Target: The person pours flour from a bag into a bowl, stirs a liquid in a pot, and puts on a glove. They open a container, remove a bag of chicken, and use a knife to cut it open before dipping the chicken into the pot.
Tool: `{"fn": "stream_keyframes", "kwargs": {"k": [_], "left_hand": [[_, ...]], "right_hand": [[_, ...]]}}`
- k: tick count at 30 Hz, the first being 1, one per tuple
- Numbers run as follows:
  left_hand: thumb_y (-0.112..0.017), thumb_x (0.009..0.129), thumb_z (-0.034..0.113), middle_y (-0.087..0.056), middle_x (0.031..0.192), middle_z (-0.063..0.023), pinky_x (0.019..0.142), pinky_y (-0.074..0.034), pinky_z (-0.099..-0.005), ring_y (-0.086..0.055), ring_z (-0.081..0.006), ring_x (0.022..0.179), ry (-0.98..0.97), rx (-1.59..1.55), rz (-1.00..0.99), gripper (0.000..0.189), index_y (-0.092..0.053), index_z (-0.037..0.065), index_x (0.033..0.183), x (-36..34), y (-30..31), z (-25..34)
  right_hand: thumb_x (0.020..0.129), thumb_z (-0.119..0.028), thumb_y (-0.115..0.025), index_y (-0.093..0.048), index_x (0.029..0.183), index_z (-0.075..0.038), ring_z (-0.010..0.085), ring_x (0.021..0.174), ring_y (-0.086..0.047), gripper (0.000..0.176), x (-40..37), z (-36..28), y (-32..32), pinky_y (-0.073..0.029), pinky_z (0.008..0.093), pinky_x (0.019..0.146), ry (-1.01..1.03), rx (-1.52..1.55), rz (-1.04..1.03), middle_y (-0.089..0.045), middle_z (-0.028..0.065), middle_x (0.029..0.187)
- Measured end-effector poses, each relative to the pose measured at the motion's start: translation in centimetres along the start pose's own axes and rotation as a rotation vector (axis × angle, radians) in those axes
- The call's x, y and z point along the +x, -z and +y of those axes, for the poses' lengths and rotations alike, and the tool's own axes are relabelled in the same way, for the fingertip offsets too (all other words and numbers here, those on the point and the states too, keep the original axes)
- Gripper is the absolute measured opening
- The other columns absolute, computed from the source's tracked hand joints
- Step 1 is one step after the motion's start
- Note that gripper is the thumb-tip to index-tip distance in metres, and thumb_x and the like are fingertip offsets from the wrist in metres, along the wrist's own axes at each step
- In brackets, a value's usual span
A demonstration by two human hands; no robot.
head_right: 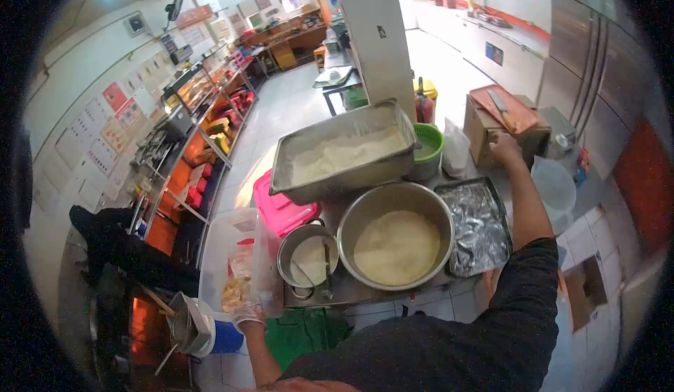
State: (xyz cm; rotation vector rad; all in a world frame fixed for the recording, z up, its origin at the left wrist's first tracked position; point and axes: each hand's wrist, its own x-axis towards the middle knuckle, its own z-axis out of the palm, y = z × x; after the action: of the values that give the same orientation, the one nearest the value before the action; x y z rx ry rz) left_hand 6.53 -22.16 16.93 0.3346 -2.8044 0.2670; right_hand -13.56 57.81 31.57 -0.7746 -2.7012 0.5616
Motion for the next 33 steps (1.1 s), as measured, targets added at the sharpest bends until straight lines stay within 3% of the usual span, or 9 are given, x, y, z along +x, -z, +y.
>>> {"fn": "stream_keyframes", "kwargs": {"k": [6,11,12,15,18,22,27,29,33], "left_hand": [[-0.051,0.093,0.037,-0.068,0.1,-0.0195,0.088,-0.045,-0.0535,-0.065,-0.0376,0.093,0.208,0.027,-0.189,0.037,-0.068,0.006,0.101,0.6,0.8,1.3],[-0.057,0.087,0.041,-0.062,0.113,-0.0233,0.09,-0.045,-0.0543,-0.059,-0.0428,0.103,0.083,-0.021,0.172,0.046,-0.058,0.008,0.119,0.6,4.0,3.6],[-0.058,0.087,0.04,-0.063,0.112,-0.0228,0.09,-0.045,-0.0532,-0.059,-0.042,0.103,0.168,-0.031,-0.06,0.044,-0.059,0.01,0.119,0.8,4.8,3.7],[-0.058,0.088,0.039,-0.067,0.097,-0.0209,0.084,-0.047,-0.0532,-0.063,-0.0407,0.093,0.224,0.028,-0.089,0.036,-0.064,0.007,0.104,0.8,3.6,3.3],[-0.051,0.092,0.041,-0.069,0.092,-0.0205,0.085,-0.048,-0.0493,-0.065,-0.0382,0.092,0.302,-0.05,-0.181,0.041,-0.067,0.004,0.099,2.0,5.4,4.6],[-0.043,0.095,0.046,-0.07,0.096,-0.0208,0.086,-0.049,-0.0478,-0.066,-0.0362,0.096,0.223,0.04,-0.22,0.05,-0.069,0.003,0.098,1.7,1.9,2.7],[-0.038,0.098,0.041,-0.069,0.104,-0.0202,0.09,-0.049,-0.0449,-0.065,-0.0353,0.101,0.356,-0.097,-0.427,0.049,-0.069,0.002,0.102,4.9,8.6,6.1],[-0.037,0.1,0.035,-0.068,0.109,-0.0194,0.091,-0.049,-0.0428,-0.065,-0.0344,0.103,0.148,-0.129,-0.413,0.044,-0.067,0.003,0.107,5.7,4.2,3.3],[-0.036,0.102,0.025,-0.065,0.118,-0.0168,0.091,-0.051,-0.0409,-0.063,-0.034,0.106,-0.266,-0.001,-0.374,0.037,-0.063,0.006,0.119,10.0,-2.9,-2.0]], "right_hand": [[0.092,-0.037,-0.053,-0.06,0.125,-0.016,0.0339,0.12,-0.057,0.04,11.6,6.6,-3.3,-0.044,0.0502,0.1,-0.202,-0.198,0.119,-0.06,0.0124,0.129],[0.095,-0.047,-0.045,-0.061,0.127,-0.015,0.0362,0.118,-0.058,0.048,19.0,11.5,-7.2,-0.044,0.0511,0.099,-0.131,-0.294,0.036,-0.061,0.0173,0.127],[0.095,-0.049,-0.046,-0.059,0.13,-0.016,0.0368,0.118,-0.058,0.05,22.9,14.9,-9.5,-0.044,0.0506,0.098,-0.022,-0.242,0.064,-0.061,0.0174,0.128],[0.098,-0.055,-0.034,-0.041,0.145,-0.022,0.0385,0.123,-0.054,0.058,23.4,14.3,-9.4,-0.04,0.0534,0.103,-0.226,-0.358,0.053,-0.055,0.0166,0.136],[0.098,-0.048,-0.039,-0.049,0.14,-0.017,0.0364,0.121,-0.055,0.053,30.8,21.3,-12.8,-0.042,0.0474,0.1,0.058,-0.379,0.043,-0.057,0.0146,0.135],[0.097,-0.044,-0.043,-0.05,0.138,-0.012,0.0364,0.118,-0.057,0.052,29.4,19.3,-9.8,-0.043,0.0455,0.099,0.039,-0.17,0.111,-0.059,0.0164,0.131],[0.095,-0.039,-0.049,-0.052,0.135,-0.006,0.0364,0.115,-0.058,0.052,30.8,20.3,-7.4,-0.044,0.0432,0.098,0.189,0.393,0.153,-0.061,0.0187,0.126],[0.094,-0.037,-0.051,-0.052,0.134,-0.004,0.0364,0.114,-0.059,0.052,30.3,20.2,-6.3,-0.045,0.0422,0.098,0.238,0.665,0.154,-0.062,0.0196,0.125],[0.092,-0.022,-0.049,-0.059,0.118,-0.001,0.0258,0.093,-0.06,0.035,21.8,12.3,-1.0,-0.049,0.0384,0.083,-0.051,0.839,0.365,-0.062,0.0151,0.102]]}}
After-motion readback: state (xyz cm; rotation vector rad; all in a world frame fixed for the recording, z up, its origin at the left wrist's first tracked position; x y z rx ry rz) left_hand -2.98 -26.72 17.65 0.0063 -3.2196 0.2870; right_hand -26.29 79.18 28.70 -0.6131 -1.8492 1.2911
